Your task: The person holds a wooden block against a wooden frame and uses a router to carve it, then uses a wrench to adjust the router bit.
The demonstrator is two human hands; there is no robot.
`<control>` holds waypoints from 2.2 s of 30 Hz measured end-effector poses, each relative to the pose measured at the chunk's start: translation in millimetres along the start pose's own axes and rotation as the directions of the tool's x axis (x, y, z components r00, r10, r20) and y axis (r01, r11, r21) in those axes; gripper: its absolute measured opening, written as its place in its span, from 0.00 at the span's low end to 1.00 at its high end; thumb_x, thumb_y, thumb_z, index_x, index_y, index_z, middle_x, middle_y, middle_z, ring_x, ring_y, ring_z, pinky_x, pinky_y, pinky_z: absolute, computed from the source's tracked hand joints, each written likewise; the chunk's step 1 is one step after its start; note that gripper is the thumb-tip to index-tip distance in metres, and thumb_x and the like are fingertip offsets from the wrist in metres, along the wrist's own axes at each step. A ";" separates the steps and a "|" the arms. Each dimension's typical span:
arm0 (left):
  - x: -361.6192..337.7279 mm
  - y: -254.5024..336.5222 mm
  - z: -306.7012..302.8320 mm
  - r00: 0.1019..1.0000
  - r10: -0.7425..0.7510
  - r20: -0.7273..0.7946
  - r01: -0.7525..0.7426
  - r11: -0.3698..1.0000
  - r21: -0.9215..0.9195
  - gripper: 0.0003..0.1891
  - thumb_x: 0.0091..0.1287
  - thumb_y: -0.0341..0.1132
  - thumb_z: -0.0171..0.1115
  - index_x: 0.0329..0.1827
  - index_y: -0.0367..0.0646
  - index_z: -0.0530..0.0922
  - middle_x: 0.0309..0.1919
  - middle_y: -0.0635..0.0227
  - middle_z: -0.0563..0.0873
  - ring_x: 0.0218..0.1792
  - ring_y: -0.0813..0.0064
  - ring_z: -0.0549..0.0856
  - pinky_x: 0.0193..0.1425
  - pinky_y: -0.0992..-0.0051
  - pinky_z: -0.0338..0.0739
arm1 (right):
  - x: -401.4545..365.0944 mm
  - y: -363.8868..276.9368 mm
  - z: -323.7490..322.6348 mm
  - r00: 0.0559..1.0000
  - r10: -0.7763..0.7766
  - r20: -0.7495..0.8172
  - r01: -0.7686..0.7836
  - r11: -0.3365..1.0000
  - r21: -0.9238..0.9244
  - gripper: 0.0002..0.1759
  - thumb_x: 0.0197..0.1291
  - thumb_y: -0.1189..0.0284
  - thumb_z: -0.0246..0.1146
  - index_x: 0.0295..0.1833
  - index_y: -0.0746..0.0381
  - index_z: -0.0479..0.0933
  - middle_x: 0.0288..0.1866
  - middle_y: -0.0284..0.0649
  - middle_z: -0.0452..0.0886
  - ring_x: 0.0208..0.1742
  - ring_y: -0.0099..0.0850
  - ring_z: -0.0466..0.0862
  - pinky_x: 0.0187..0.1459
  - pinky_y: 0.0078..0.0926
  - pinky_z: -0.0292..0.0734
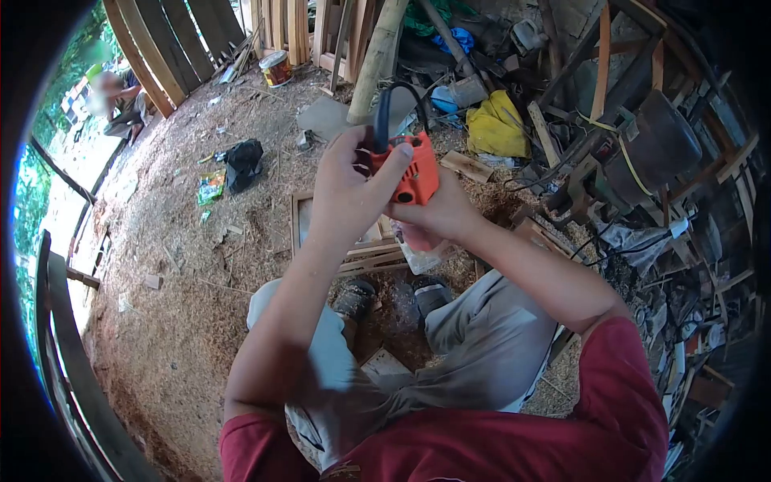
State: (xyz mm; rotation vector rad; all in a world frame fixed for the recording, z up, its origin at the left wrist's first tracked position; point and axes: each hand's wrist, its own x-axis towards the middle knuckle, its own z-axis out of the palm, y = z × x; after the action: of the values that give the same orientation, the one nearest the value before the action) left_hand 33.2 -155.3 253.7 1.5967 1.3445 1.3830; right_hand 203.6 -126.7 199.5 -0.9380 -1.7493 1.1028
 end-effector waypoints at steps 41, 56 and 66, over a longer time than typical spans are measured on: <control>18.0 -28.2 -44.1 0.983 -0.185 0.002 0.185 0.983 -0.006 0.20 0.76 0.48 0.62 0.54 0.37 0.84 0.43 0.70 0.85 0.45 0.80 0.78 0.53 0.77 0.71 | 19.1 10.1 -74.9 0.826 0.468 -0.313 -0.161 0.729 0.665 0.18 0.56 0.68 0.76 0.48 0.54 0.76 0.40 0.31 0.79 0.40 0.27 0.82 0.43 0.34 0.81; 17.8 -152.0 22.2 0.778 -0.403 0.482 -0.218 0.548 0.808 0.38 0.60 0.56 0.71 0.74 0.54 0.74 0.72 0.46 0.71 0.68 0.44 0.78 0.69 0.53 0.77 | 31.4 25.6 -60.6 0.835 0.444 -0.327 -0.161 0.764 0.625 0.18 0.55 0.71 0.77 0.48 0.56 0.77 0.39 0.31 0.80 0.38 0.26 0.83 0.41 0.33 0.82; 10.8 -213.0 45.1 0.699 -0.438 0.565 -0.468 0.317 0.825 0.49 0.59 0.74 0.64 0.84 0.74 0.60 0.78 0.47 0.62 0.79 0.43 0.62 0.77 0.46 0.64 | 44.7 55.6 -62.8 0.844 0.457 -0.282 -0.244 0.793 0.558 0.19 0.56 0.70 0.76 0.50 0.58 0.77 0.40 0.33 0.82 0.38 0.28 0.85 0.40 0.34 0.84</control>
State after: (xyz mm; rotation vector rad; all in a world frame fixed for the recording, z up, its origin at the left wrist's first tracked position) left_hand 14.1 -77.7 50.9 2.4902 1.6386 -0.4706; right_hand 253.5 -49.5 175.5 -1.0891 -0.8855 1.4014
